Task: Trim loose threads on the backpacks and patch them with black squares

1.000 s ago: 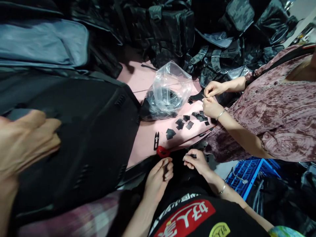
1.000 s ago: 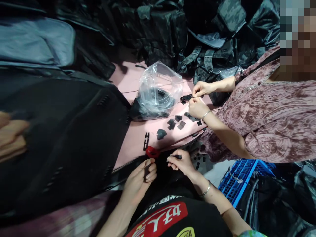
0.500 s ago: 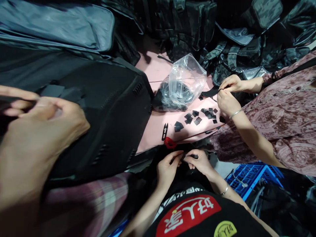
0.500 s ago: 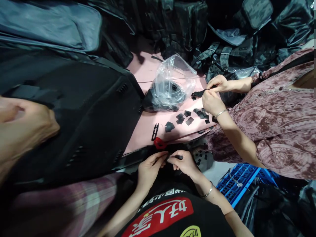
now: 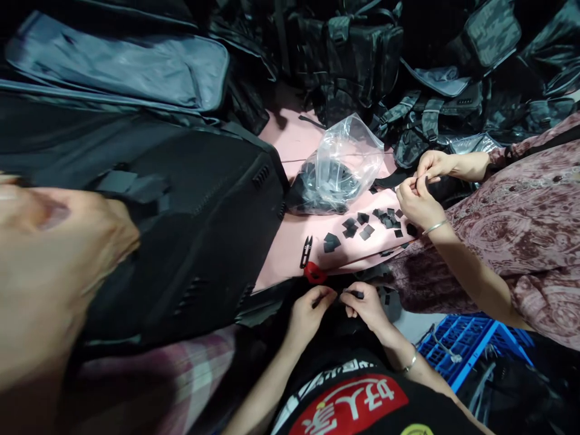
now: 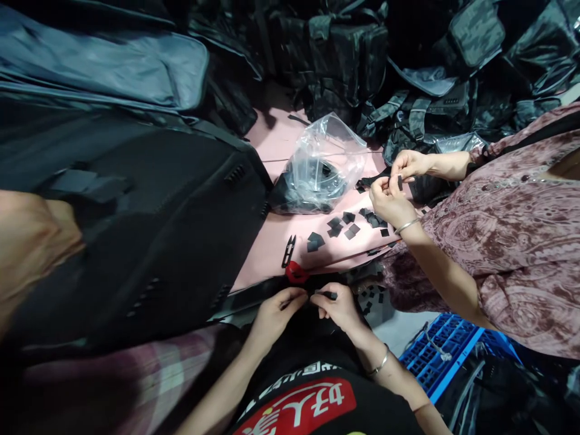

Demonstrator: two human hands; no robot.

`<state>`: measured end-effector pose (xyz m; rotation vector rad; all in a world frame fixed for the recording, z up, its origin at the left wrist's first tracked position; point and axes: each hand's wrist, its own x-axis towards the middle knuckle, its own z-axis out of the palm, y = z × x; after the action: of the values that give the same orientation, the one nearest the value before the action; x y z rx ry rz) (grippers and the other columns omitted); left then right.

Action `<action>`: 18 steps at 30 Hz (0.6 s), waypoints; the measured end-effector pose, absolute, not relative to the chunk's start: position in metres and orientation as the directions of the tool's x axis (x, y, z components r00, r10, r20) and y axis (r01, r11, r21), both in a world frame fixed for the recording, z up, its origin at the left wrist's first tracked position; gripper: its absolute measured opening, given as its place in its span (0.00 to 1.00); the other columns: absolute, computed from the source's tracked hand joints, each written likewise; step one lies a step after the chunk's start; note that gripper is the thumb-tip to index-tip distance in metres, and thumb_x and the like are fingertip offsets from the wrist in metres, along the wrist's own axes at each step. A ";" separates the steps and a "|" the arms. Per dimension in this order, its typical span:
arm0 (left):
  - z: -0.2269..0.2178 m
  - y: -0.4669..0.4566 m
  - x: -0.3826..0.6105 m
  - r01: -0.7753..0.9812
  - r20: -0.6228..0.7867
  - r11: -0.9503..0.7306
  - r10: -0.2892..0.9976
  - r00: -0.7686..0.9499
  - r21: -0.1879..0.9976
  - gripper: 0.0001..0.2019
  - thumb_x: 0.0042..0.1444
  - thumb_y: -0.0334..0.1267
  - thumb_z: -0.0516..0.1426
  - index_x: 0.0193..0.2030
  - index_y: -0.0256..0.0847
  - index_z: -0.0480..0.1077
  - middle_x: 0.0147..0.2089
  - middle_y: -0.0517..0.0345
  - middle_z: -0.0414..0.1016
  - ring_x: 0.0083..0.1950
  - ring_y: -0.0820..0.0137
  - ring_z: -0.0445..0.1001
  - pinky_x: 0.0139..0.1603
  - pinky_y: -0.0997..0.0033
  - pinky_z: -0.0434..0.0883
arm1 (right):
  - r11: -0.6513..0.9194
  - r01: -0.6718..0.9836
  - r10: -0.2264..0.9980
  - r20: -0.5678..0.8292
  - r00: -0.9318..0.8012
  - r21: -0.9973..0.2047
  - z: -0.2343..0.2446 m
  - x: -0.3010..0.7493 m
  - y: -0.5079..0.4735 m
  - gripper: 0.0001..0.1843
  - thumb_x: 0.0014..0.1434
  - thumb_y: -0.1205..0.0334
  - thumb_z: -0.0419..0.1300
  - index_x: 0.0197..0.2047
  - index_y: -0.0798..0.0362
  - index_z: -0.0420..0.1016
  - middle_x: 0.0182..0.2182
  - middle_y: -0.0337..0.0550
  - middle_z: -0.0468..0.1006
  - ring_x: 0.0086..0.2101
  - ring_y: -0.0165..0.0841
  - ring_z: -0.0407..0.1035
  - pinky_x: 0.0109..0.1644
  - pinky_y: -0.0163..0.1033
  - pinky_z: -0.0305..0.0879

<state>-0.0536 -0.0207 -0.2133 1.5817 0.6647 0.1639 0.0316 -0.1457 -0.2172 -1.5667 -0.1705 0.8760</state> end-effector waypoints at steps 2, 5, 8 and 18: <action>-0.220 -0.025 -0.048 0.301 -0.253 0.011 0.573 0.780 0.954 0.12 0.46 0.47 0.57 0.27 0.40 0.72 0.28 0.58 0.74 0.32 0.67 0.72 0.35 0.71 0.68 | -0.198 -0.373 0.562 -0.417 0.714 -0.906 -0.218 0.034 -0.145 0.17 0.44 0.51 0.63 0.27 0.57 0.68 0.11 0.31 0.64 0.13 0.22 0.56 0.16 0.27 0.50; -0.236 -0.017 -0.039 0.314 -0.193 -0.067 0.663 0.724 0.947 0.14 0.48 0.49 0.54 0.25 0.40 0.69 0.22 0.60 0.69 0.27 0.69 0.69 0.28 0.73 0.65 | -0.175 -0.388 0.509 -0.420 0.751 -0.905 -0.222 0.041 -0.151 0.18 0.45 0.48 0.62 0.27 0.57 0.67 0.19 0.38 0.72 0.14 0.21 0.58 0.15 0.27 0.50; -0.251 0.002 -0.016 0.364 -0.129 -0.254 0.634 0.762 0.896 0.15 0.52 0.48 0.50 0.23 0.40 0.65 0.19 0.61 0.66 0.26 0.70 0.67 0.27 0.73 0.64 | -0.146 -0.410 0.505 -0.424 0.752 -0.900 -0.228 0.048 -0.162 0.19 0.46 0.48 0.61 0.27 0.57 0.67 0.24 0.40 0.74 0.15 0.20 0.59 0.15 0.27 0.49; -0.285 0.048 0.110 0.433 -0.099 -0.490 0.568 0.817 0.756 0.11 0.51 0.41 0.52 0.24 0.38 0.69 0.28 0.51 0.73 0.38 0.62 0.69 0.40 0.67 0.63 | -0.082 -0.463 0.463 -0.445 0.767 -0.883 -0.237 0.044 -0.183 0.18 0.49 0.50 0.62 0.27 0.57 0.64 0.21 0.37 0.70 0.15 0.19 0.56 0.17 0.27 0.46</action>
<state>0.1104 0.0480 -0.2845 2.1615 0.7326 0.2063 0.0441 -0.1827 -0.2365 -1.4633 -0.0001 0.7678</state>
